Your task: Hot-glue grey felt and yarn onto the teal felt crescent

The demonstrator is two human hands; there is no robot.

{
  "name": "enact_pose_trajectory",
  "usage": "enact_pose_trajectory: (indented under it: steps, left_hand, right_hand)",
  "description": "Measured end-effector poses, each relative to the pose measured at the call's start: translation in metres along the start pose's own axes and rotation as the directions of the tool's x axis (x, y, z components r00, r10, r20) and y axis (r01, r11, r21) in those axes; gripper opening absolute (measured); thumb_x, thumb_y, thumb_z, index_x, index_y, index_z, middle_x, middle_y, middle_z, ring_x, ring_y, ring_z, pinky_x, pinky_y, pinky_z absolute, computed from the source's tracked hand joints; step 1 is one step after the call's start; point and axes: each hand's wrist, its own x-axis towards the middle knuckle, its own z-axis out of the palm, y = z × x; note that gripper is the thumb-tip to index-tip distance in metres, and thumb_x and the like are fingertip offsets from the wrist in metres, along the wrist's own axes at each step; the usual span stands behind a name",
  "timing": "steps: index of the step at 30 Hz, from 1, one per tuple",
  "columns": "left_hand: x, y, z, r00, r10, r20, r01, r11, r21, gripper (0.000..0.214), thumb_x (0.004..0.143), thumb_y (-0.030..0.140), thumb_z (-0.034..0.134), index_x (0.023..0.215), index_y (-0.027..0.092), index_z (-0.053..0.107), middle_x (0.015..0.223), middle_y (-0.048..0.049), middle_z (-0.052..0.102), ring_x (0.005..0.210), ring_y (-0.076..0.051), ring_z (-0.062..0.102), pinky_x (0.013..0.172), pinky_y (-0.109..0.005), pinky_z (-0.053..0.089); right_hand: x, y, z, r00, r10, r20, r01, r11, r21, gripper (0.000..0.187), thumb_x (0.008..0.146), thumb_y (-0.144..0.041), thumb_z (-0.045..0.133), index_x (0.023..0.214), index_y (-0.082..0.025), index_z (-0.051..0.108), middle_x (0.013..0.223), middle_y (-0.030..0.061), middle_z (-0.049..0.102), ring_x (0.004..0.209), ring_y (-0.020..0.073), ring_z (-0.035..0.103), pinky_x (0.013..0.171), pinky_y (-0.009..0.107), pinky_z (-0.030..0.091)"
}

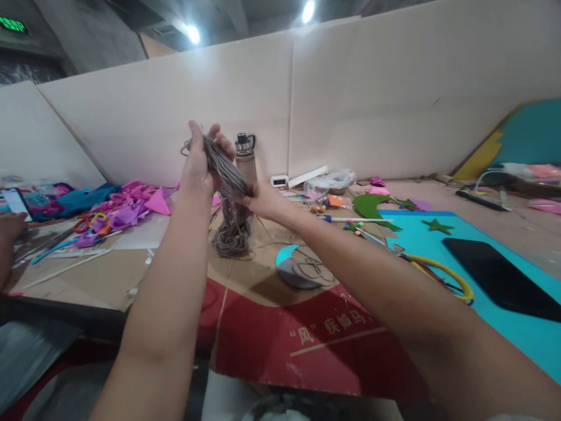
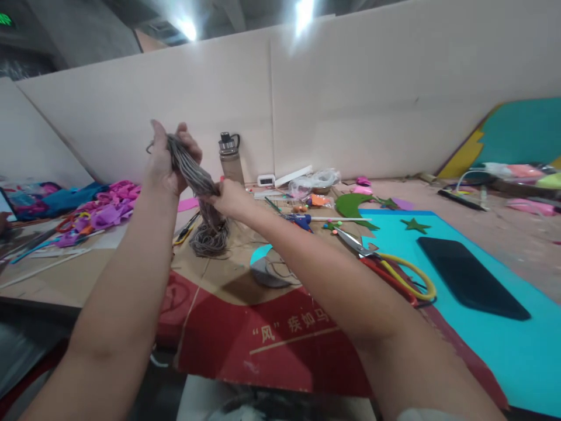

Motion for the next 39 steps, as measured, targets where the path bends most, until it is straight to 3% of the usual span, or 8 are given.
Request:
enact_pose_trajectory:
  steps: [3, 6, 13, 21, 26, 30, 36, 39]
  left_hand:
    - [-0.004, -0.026, -0.029, 0.985, -0.173, -0.02, 0.174, 0.969, 0.175, 0.082, 0.073, 0.087, 0.023, 0.082, 0.014, 0.06, 0.068, -0.0097, 0.062, 0.067, -0.02, 0.064, 0.058, -0.03, 0.052]
    - [-0.022, -0.056, -0.057, 0.961, -0.268, 0.063, 0.232, 0.912, 0.338, 0.078, 0.07, 0.088, 0.026, 0.075, 0.017, 0.057, 0.057, -0.0058, 0.057, 0.065, -0.021, 0.064, 0.057, -0.03, 0.05]
    - [-0.047, -0.069, -0.078, 0.92, -0.349, 0.176, 0.166, 0.757, 0.632, 0.041, 0.064, 0.05, 0.079, 0.075, 0.016, 0.06, 0.057, 0.0008, 0.056, 0.05, -0.011, 0.054, 0.053, -0.025, 0.046]
    - [-0.049, -0.06, -0.088, 0.861, -0.462, 0.214, 0.256, 0.757, 0.601, 0.044, 0.071, 0.05, 0.074, 0.06, 0.018, 0.046, 0.043, 0.0092, 0.032, 0.038, -0.004, 0.031, 0.046, -0.02, 0.041]
    - [-0.048, -0.058, -0.084, 0.943, -0.311, 0.12, 0.201, 0.816, 0.542, 0.039, 0.071, 0.053, 0.073, 0.077, 0.017, 0.058, 0.049, 0.0067, 0.047, 0.036, -0.004, 0.034, 0.042, -0.019, 0.041]
    - [-0.045, -0.06, -0.083, 0.954, -0.274, 0.126, 0.199, 0.886, 0.42, 0.046, 0.07, 0.052, 0.075, 0.1, 0.018, 0.065, 0.064, 0.0027, 0.06, 0.037, -0.003, 0.038, 0.043, -0.019, 0.042]
    - [-0.04, -0.065, -0.074, 0.984, -0.175, -0.009, 0.171, 0.943, 0.287, 0.029, 0.078, 0.04, 0.071, 0.071, 0.016, 0.055, 0.085, -0.0065, 0.071, 0.071, -0.014, 0.067, 0.065, -0.024, 0.052]
    - [-0.031, -0.055, -0.07, 0.991, -0.093, -0.098, 0.104, 0.988, 0.111, 0.031, 0.086, 0.041, 0.062, 0.069, 0.018, 0.05, 0.068, -0.0017, 0.067, 0.067, -0.013, 0.067, 0.065, -0.025, 0.053]
  right_hand:
    - [0.016, -0.008, -0.005, 0.986, 0.156, -0.056, -0.136, 0.957, 0.257, 0.021, 0.086, -0.036, 0.054, 0.08, -0.017, 0.061, 0.067, 0.0042, 0.062, 0.05, 0.0124, 0.056, 0.051, 0.026, 0.047]
    - [0.032, -0.014, -0.007, 0.957, 0.289, 0.001, -0.272, 0.898, 0.346, 0.017, 0.087, -0.031, 0.051, 0.081, -0.017, 0.059, 0.06, 0.0023, 0.058, 0.043, 0.0118, 0.052, 0.048, 0.027, 0.048]
    - [0.033, -0.019, -0.016, 0.976, 0.203, 0.076, -0.189, 0.969, -0.159, 0.026, 0.082, -0.037, 0.058, 0.079, -0.012, 0.062, 0.062, 0.0073, 0.061, 0.052, 0.0139, 0.054, 0.052, 0.027, 0.043]
    - [0.006, -0.004, -0.034, 0.972, 0.126, 0.196, -0.059, 0.947, -0.315, 0.045, 0.084, -0.057, 0.051, 0.078, -0.015, 0.067, 0.082, 0.0089, 0.067, 0.072, 0.0162, 0.058, 0.062, 0.026, 0.038]
    - [-0.017, 0.003, -0.041, 0.99, 0.104, 0.1, -0.069, 0.949, -0.309, 0.041, 0.089, -0.051, 0.048, 0.073, -0.016, 0.062, 0.074, 0.0052, 0.062, 0.067, 0.0137, 0.051, 0.06, 0.025, 0.033]
    - [-0.035, 0.007, -0.041, 0.993, 0.104, 0.047, -0.089, 0.964, -0.25, 0.032, 0.088, -0.042, 0.051, 0.072, -0.017, 0.061, 0.066, 0.0013, 0.055, 0.061, 0.0122, 0.045, 0.057, 0.025, 0.03]
    - [-0.059, 0.012, -0.047, 0.993, 0.118, -0.018, -0.12, 0.984, -0.13, 0.019, 0.082, -0.026, 0.055, 0.073, -0.017, 0.069, 0.058, -0.0019, 0.051, 0.056, 0.0113, 0.043, 0.058, 0.026, 0.031]
    - [-0.073, 0.016, -0.057, 0.968, 0.173, -0.18, -0.179, 0.984, -0.018, 0.023, 0.082, -0.031, 0.052, 0.074, -0.018, 0.068, 0.052, -0.0041, 0.041, 0.051, 0.0108, 0.036, 0.055, 0.027, 0.028]
